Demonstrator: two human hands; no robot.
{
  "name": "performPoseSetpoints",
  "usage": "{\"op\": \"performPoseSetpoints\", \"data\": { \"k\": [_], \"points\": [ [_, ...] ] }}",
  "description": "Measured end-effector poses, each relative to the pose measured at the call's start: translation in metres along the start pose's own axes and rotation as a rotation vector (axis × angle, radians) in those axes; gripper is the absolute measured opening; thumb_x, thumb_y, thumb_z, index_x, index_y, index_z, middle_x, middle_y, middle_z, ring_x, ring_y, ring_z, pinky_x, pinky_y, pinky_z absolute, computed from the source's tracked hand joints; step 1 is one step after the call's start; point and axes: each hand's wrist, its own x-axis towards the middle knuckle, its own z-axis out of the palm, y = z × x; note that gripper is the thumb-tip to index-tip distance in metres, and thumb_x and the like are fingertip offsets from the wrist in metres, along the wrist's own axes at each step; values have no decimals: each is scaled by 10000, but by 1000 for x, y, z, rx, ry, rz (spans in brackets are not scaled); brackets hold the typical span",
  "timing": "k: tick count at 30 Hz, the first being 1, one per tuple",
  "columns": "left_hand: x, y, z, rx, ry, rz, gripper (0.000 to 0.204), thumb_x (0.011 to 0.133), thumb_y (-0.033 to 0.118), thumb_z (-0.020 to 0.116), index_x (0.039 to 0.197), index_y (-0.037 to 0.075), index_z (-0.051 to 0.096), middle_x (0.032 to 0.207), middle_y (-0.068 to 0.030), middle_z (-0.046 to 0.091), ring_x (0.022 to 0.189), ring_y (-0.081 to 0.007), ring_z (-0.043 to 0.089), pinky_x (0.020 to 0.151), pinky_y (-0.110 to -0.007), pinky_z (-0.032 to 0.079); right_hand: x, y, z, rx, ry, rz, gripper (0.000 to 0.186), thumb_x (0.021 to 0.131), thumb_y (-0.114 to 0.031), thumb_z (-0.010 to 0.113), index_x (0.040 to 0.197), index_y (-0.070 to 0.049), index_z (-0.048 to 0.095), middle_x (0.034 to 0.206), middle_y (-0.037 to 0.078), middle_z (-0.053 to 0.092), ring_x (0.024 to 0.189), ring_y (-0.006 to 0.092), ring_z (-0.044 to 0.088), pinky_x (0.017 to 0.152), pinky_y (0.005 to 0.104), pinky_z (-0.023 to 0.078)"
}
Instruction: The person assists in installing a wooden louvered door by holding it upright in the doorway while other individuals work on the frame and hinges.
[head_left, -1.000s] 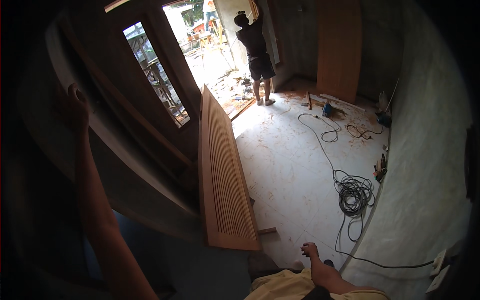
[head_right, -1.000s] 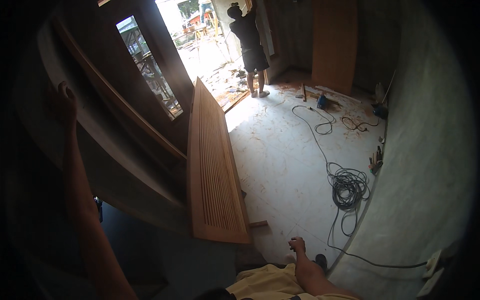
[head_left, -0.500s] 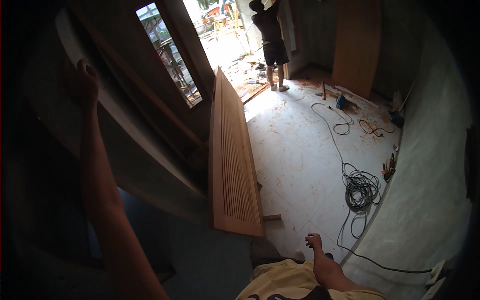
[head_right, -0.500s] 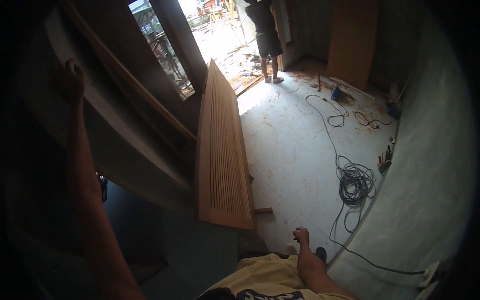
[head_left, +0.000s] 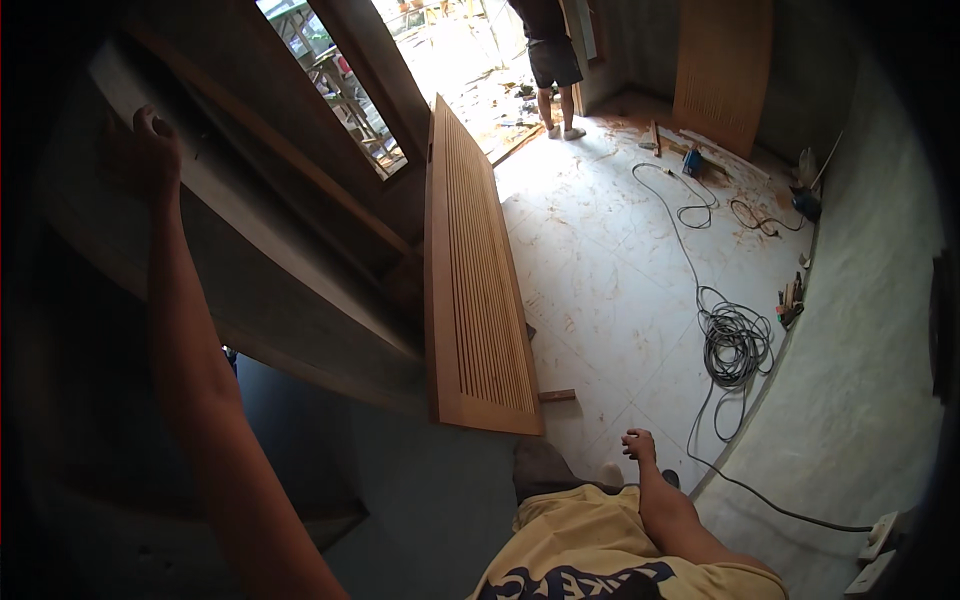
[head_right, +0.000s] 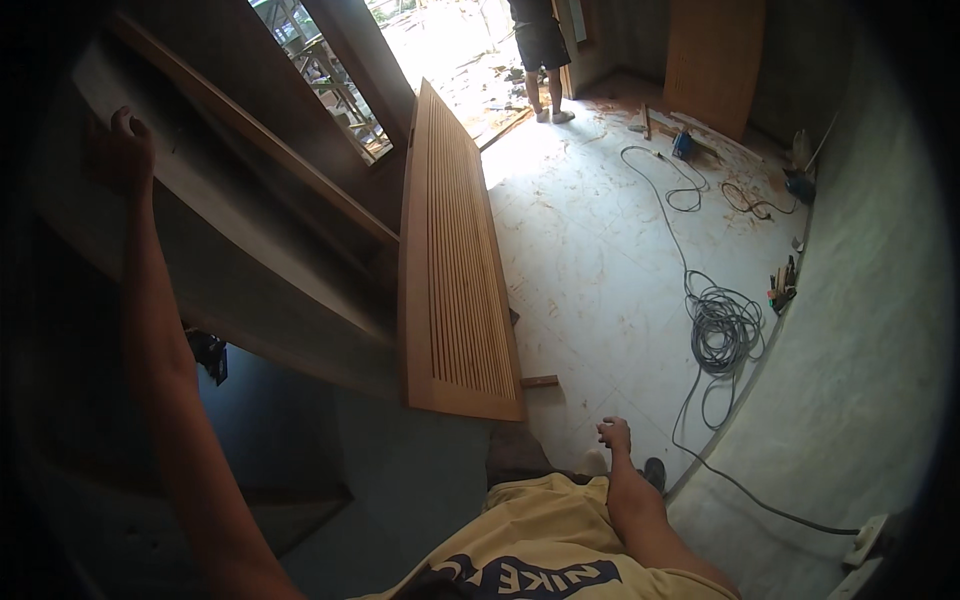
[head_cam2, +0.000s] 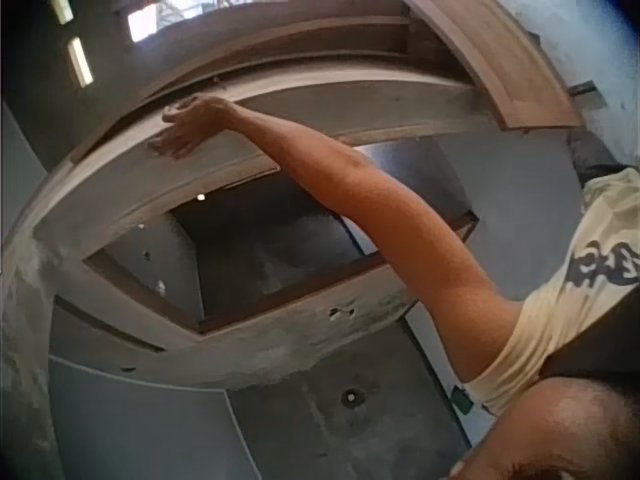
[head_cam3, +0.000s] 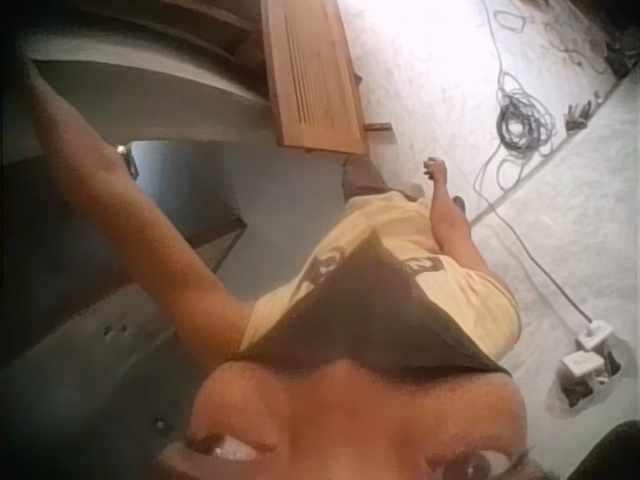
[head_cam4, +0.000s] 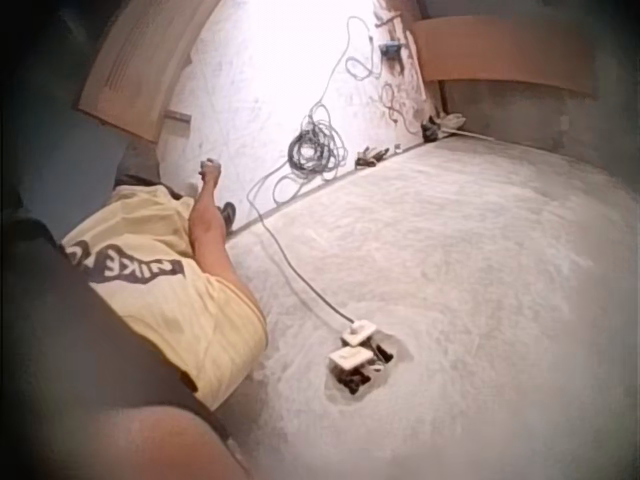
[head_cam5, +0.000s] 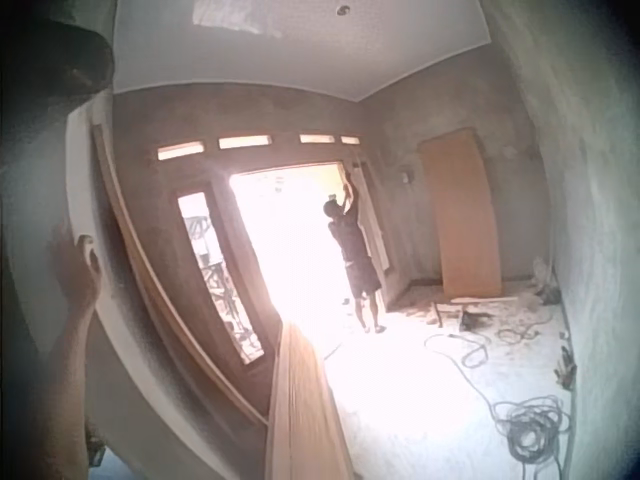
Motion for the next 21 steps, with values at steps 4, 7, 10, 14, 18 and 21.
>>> {"op": "performPoseSetpoints", "data": {
  "k": [4, 7, 10, 14, 18, 21],
  "points": [
    [-1, 2, 1, -24, -64, -28, 269, 846, 355, 548, 1090, 298, 647, 1347, -118, 466, 1263, -309, 418, 951, -535, 347, -1, -1, -1, 20, 14, 3, 405, 785, -152, 684, 1169, -41, 614, 843, 118, 700, 642, 181, 683, 503, 297, 514],
    [-1, 7, -3, 8, -69, -35, 258, 842, 341, 564, 1084, 300, 645, 1352, -127, 458, 1256, -308, 424, 937, -533, 360, 0, 1, -1, 33, 17, -1, 408, 779, -160, 691, 1163, -42, 617, 833, 118, 701, 634, 182, 682, 501, 299, 516],
    [-2, 2, -1, -30, -44, -21, 246, 847, 329, 572, 1081, 288, 637, 1349, -131, 459, 1255, -303, 426, 927, -543, 364, 3, 5, 3, 30, 10, -5, 412, 774, -166, 699, 1160, -46, 620, 829, 118, 701, 626, 180, 680, 495, 299, 516],
    [3, 3, -11, -4, -73, -35, 227, 863, 314, 575, 1080, 274, 627, 1323, -121, 479, 1254, -302, 432, 935, -532, 369, 13, 11, 6, 19, 5, -9, 370, 801, -150, 687, 1151, -58, 608, 824, 96, 699, 588, 194, 672, 477, 320, 520],
    [-4, 11, -7, 6, -60, -56, 240, 879, 316, 557, 1110, 280, 611, 1337, -121, 479, 1275, -283, 429, 929, -520, 400, 10, 7, 0, 20, 20, 5, 375, 809, -153, 682, 1163, -58, 605, 861, 99, 703, 620, 192, 679, 504, 311, 523],
    [-2, 6, -7, 15, -58, -56, 248, 883, 314, 550, 1122, 283, 610, 1356, -119, 470, 1288, -276, 422, 932, -516, 411, 8, 6, 1, 26, 26, 14, 390, 783, -174, 697, 1149, -62, 622, 861, 103, 703, 633, 189, 685, 522, 305, 530]
  ]
}}
